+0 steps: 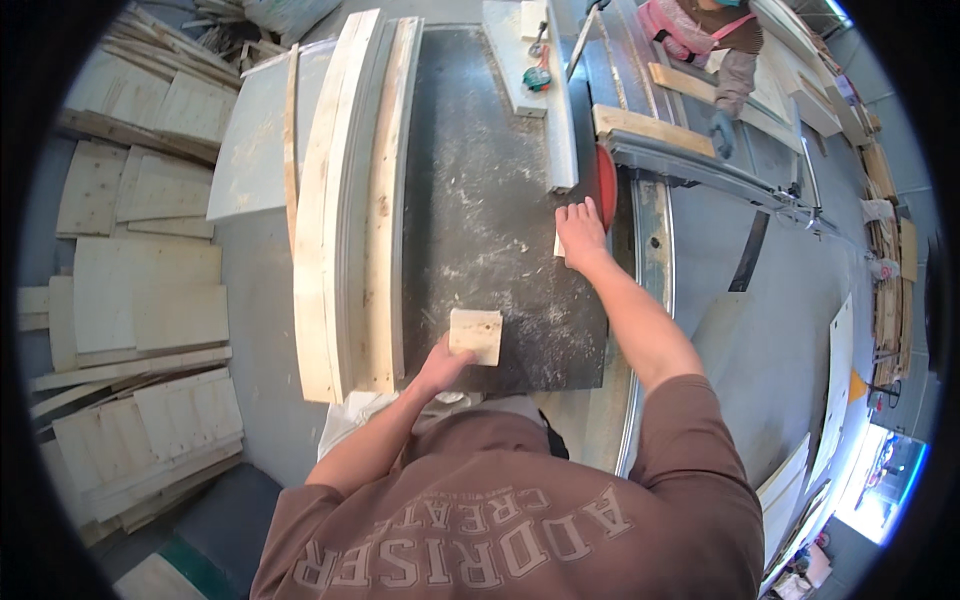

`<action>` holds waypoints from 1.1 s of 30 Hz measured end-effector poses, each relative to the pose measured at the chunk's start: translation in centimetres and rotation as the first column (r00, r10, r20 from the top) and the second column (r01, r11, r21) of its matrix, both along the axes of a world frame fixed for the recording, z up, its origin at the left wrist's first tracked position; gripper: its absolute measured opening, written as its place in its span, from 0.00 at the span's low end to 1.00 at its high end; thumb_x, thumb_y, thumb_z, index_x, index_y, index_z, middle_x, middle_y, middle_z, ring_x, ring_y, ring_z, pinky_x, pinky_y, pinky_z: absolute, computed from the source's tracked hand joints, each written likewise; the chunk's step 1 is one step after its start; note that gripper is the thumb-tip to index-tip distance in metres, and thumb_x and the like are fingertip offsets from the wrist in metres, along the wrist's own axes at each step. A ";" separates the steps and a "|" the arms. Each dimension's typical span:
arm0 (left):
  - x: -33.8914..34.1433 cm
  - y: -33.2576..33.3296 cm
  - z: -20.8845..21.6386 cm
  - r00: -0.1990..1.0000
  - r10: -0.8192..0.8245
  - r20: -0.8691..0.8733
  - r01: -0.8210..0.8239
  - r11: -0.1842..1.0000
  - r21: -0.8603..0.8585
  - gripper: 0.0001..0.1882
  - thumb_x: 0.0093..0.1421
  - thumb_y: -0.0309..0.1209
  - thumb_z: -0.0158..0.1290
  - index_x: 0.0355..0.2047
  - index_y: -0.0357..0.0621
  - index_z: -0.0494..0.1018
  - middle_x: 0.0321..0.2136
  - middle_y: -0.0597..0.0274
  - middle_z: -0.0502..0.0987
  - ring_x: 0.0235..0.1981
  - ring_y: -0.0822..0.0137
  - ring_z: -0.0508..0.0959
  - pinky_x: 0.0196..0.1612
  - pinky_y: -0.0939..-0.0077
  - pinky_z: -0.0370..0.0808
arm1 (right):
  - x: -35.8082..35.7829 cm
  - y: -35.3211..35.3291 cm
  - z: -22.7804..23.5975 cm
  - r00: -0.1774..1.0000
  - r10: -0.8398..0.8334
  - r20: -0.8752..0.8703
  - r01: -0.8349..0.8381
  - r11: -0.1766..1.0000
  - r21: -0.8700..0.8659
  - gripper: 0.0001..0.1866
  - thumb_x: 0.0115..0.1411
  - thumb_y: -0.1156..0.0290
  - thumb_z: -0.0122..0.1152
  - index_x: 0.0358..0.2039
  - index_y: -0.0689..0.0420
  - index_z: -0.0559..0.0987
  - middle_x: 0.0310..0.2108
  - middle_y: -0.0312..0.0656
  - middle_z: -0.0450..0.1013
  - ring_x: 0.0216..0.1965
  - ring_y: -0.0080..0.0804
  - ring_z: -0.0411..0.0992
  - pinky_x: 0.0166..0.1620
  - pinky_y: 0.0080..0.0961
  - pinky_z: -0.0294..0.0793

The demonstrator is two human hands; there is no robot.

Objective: The person repeatedly picks up small wooden blocks from a table saw, places them into a white plastic bag, and then removes them again. The person handles the blocks one by one, stacking them briefly before bagging them.

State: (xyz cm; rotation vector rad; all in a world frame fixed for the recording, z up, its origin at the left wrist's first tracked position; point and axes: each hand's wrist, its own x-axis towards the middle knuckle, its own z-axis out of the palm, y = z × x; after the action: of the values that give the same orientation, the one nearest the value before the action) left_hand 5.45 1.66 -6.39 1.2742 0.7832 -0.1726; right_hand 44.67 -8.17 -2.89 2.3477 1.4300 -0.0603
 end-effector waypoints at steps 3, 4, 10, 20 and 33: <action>0.5 0.0 1.2 1.000 0.004 0.017 -0.003 1.000 -0.020 0.33 0.64 0.30 0.62 0.67 0.31 0.67 0.63 0.49 0.78 0.64 0.62 0.77 0.70 0.66 0.69 | -6.3 -0.2 9.7 0.942 -0.050 -0.332 0.124 0.971 0.205 0.52 0.40 0.61 0.86 0.63 0.65 0.67 0.55 0.53 0.71 0.59 0.54 0.71 0.70 0.46 0.68; 1.0 0.1 2.2 0.997 0.057 0.060 -0.053 0.997 -0.056 0.34 0.65 0.31 0.61 0.68 0.31 0.65 0.63 0.49 0.77 0.64 0.62 0.76 0.70 0.66 0.69 | -8.8 -0.6 12.4 0.920 -0.064 -0.388 0.143 0.973 0.179 0.55 0.40 0.62 0.85 0.65 0.65 0.64 0.56 0.54 0.68 0.60 0.55 0.69 0.66 0.45 0.72; 1.3 0.0 0.5 0.884 0.435 0.170 -0.336 0.845 -0.415 0.36 0.75 0.43 0.46 0.75 0.32 0.59 0.65 0.53 0.75 0.66 0.63 0.73 0.71 0.65 0.66 | -21.1 -0.6 13.8 0.842 0.219 -0.493 -0.050 0.942 0.333 0.48 0.39 0.65 0.82 0.61 0.65 0.70 0.54 0.51 0.70 0.57 0.49 0.69 0.60 0.43 0.74; 2.0 -0.1 4.2 0.957 0.222 0.186 -0.202 0.972 -0.121 0.26 0.80 0.40 0.47 0.71 0.39 0.65 0.62 0.57 0.76 0.61 0.68 0.74 0.66 0.67 0.70 | -24.1 -2.0 11.3 0.842 0.213 -0.496 0.174 0.762 0.624 0.35 0.54 0.59 0.80 0.56 0.61 0.73 0.55 0.48 0.72 0.58 0.48 0.70 0.58 0.46 0.73; 0.2 0.4 2.1 0.965 -0.029 0.262 -0.010 0.989 0.147 0.31 0.83 0.47 0.40 0.73 0.33 0.58 0.66 0.48 0.71 0.68 0.60 0.68 0.74 0.64 0.61 | -36.0 -19.7 -6.8 0.190 -0.547 -0.815 0.982 0.098 0.163 0.09 0.67 0.70 0.58 0.33 0.60 0.81 0.31 0.57 0.80 0.38 0.58 0.81 0.41 0.52 0.76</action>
State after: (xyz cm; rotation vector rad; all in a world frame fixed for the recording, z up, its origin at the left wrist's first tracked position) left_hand 5.69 2.09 -4.33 1.4067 0.5682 0.0491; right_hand 8.64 -27.89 -9.72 3.7476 -0.2430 -0.7562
